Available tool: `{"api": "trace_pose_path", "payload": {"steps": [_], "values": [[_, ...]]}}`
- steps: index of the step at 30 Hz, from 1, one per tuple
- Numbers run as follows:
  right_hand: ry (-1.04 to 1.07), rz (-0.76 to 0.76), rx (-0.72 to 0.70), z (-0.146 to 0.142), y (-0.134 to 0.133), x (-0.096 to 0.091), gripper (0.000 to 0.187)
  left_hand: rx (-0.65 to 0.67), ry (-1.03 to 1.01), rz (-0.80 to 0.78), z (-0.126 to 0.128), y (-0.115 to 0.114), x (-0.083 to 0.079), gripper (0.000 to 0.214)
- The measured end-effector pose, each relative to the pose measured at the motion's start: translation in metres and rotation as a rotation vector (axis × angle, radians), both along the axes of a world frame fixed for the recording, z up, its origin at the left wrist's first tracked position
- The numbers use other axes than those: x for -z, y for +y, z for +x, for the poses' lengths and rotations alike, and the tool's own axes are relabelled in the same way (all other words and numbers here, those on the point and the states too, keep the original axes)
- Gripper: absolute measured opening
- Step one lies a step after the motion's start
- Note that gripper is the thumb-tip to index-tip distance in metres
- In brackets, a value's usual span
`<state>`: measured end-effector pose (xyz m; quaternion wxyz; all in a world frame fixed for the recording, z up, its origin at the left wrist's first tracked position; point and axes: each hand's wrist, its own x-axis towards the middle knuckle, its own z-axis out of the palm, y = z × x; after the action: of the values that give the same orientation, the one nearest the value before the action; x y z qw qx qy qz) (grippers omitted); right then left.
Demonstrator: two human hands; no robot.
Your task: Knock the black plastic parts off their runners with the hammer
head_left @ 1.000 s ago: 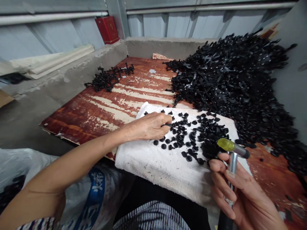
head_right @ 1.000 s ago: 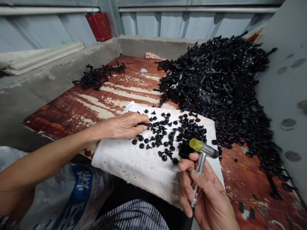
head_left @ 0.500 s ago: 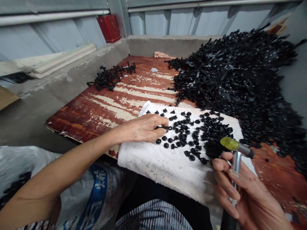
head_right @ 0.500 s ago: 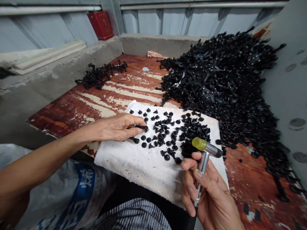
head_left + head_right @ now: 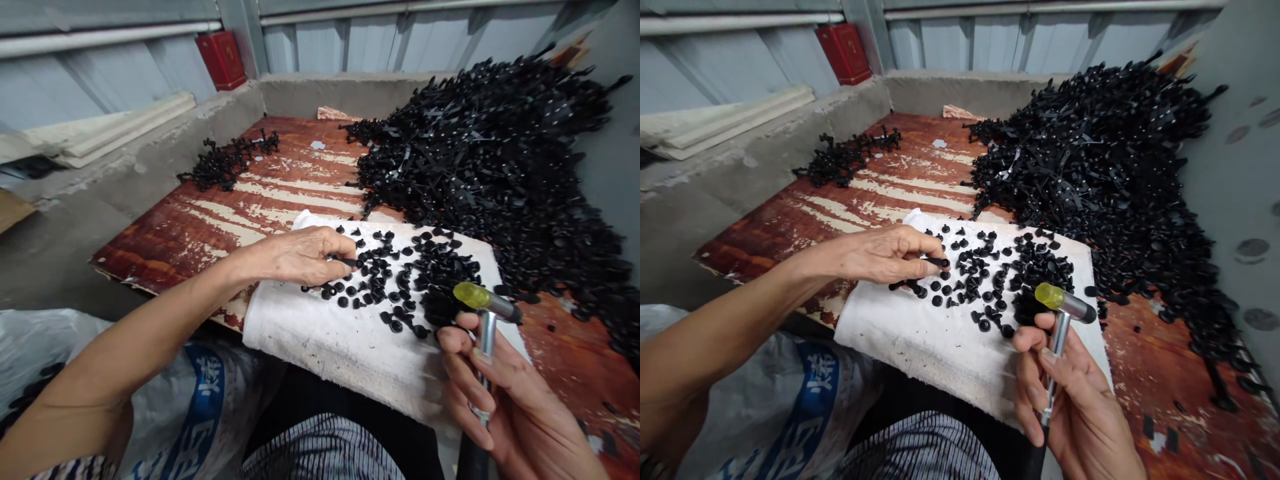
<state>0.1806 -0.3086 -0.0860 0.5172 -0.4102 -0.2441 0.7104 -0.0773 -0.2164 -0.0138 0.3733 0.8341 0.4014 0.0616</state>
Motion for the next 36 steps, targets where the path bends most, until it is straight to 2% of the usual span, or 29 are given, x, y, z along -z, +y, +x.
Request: {"api": "trace_pose_path", "payload": {"steps": [3, 5, 14, 18, 22, 27, 32, 36], "values": [[0.0, 0.006, -0.004, 0.001, 0.0, 0.001, 0.022, -0.014, -0.023, -0.164, 0.001, 0.002, 0.005, 0.01], [0.001, 0.004, 0.004, 0.001, -0.001, 0.0, 0.023, -0.03, -0.027, -0.192, 0.001, 0.003, 0.009, 0.011], [-0.017, -0.025, 0.01, -0.001, -0.004, 0.0, 0.024, -0.094, -0.038, -0.135, -0.011, -0.003, 0.009, 0.012], [-0.018, -0.03, 0.014, -0.001, -0.004, 0.001, 0.023, -0.043, -0.036, -0.19, -0.01, -0.01, 0.011, 0.013], [-0.015, -0.025, 0.005, 0.0, -0.004, 0.001, 0.024, 0.03, 0.004, -0.143, -0.008, -0.011, 0.011, 0.009], [-0.024, -0.024, 0.0, 0.001, -0.006, 0.0, 0.024, 0.007, 0.05, -0.119, -0.005, -0.009, 0.007, 0.011], [-0.038, -0.065, 0.008, 0.0, -0.006, -0.004, 0.023, -0.084, -0.033, -0.133, -0.013, -0.009, 0.007, 0.014], [-0.042, -0.034, 0.02, 0.002, -0.007, -0.003, 0.02, -0.285, -0.188, -0.191, -0.03, -0.018, 0.008, 0.021]]}}
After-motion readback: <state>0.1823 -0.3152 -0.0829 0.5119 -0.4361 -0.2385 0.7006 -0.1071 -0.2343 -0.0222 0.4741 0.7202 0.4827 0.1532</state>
